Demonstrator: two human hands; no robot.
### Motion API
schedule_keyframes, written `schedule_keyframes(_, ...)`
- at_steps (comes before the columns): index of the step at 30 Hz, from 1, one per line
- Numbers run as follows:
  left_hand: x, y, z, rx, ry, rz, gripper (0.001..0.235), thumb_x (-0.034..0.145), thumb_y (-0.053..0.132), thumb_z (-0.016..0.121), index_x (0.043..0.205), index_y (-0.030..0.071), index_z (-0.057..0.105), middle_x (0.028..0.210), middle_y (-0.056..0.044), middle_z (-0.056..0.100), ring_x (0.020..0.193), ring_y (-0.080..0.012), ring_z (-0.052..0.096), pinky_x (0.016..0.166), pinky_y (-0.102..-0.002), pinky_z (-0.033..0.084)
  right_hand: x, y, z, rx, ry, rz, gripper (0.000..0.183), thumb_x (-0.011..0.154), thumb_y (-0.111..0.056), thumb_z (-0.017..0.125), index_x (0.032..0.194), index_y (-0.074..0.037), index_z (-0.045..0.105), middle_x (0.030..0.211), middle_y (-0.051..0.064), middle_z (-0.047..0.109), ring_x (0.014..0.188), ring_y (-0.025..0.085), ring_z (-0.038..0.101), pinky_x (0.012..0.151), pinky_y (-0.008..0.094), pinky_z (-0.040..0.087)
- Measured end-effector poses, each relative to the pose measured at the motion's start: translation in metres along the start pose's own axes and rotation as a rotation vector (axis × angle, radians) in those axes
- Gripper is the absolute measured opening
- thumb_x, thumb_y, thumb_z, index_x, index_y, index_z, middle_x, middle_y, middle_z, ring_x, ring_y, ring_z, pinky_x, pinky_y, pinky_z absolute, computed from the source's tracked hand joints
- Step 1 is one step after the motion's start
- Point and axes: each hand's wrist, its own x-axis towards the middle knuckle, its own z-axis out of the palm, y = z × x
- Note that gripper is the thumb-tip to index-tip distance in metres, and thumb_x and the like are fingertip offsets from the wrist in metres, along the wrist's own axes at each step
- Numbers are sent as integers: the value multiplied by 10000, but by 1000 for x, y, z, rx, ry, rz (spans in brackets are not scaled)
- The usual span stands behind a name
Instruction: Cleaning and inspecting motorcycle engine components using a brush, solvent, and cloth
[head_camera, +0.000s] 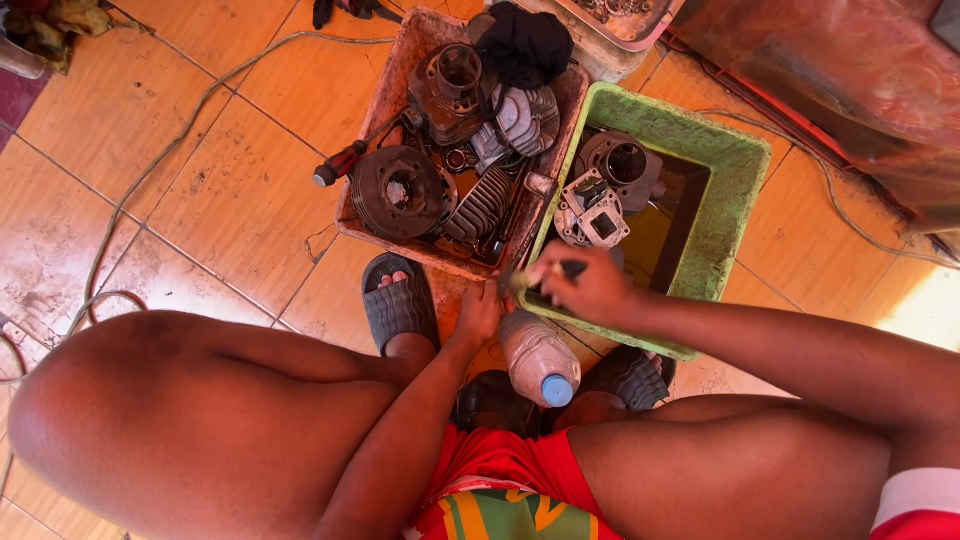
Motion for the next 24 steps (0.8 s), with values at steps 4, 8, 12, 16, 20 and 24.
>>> schedule_keyframes(4, 7, -17, 4, 34, -22, 17, 619, 1020, 366, 338, 593, 105, 702, 544, -125, 582, 626, -302, 606, 712, -413, 543, 38, 11, -45, -152, 95, -126, 119, 933, 77, 645, 919, -31, 693, 694, 182, 716, 531, 244, 673, 602, 347, 567)
schedule_keyframes(8, 4, 1, -3, 55, -28, 32, 611, 1024, 367, 355, 586, 92, 682, 546, -151, 575, 616, -312, 590, 679, -425, 536, 54, 38, -61, -341, 196, -129, 108, 986, -57, 690, 1080, -85, 733, 837, 190, 733, 772, 318, 734, 700, 393, 560)
schedule_keyframes(12, 0, 8, -1, 78, -22, 41, 614, 1026, 367, 354, 584, 85, 674, 547, -170, 579, 622, -335, 598, 677, -440, 532, 48, 26, -55, -450, 172, -187, 162, 997, -87, 716, 1158, -71, 723, 963, 227, 731, 911, 428, 718, 791, 461, 563)
schedule_keyframes(16, -7, 24, -4, 116, -2, 36, 612, 1017, 364, 349, 568, 99, 669, 555, -174, 594, 618, -330, 615, 673, -443, 537, 46, 24, -53, -457, 140, -208, 158, 1010, -78, 679, 1163, -66, 719, 982, 207, 732, 928, 422, 717, 814, 474, 563)
schedule_keyframes(20, -8, 22, -3, 191, -5, 17, 618, 1033, 364, 351, 569, 110, 671, 582, -186, 625, 626, -353, 634, 667, -458, 540, 36, 31, -44, -338, 119, -144, 42, 945, -69, 697, 987, -71, 698, 721, 150, 707, 692, 334, 700, 691, 417, 543)
schedule_keyframes(24, -8, 22, -2, 148, -15, -2, 608, 1040, 388, 360, 620, 98, 690, 622, -185, 651, 681, -351, 657, 699, -461, 551, 12, 15, -20, -238, 7, -152, 42, 901, -48, 699, 879, -83, 705, 701, 141, 739, 639, 306, 719, 673, 399, 572)
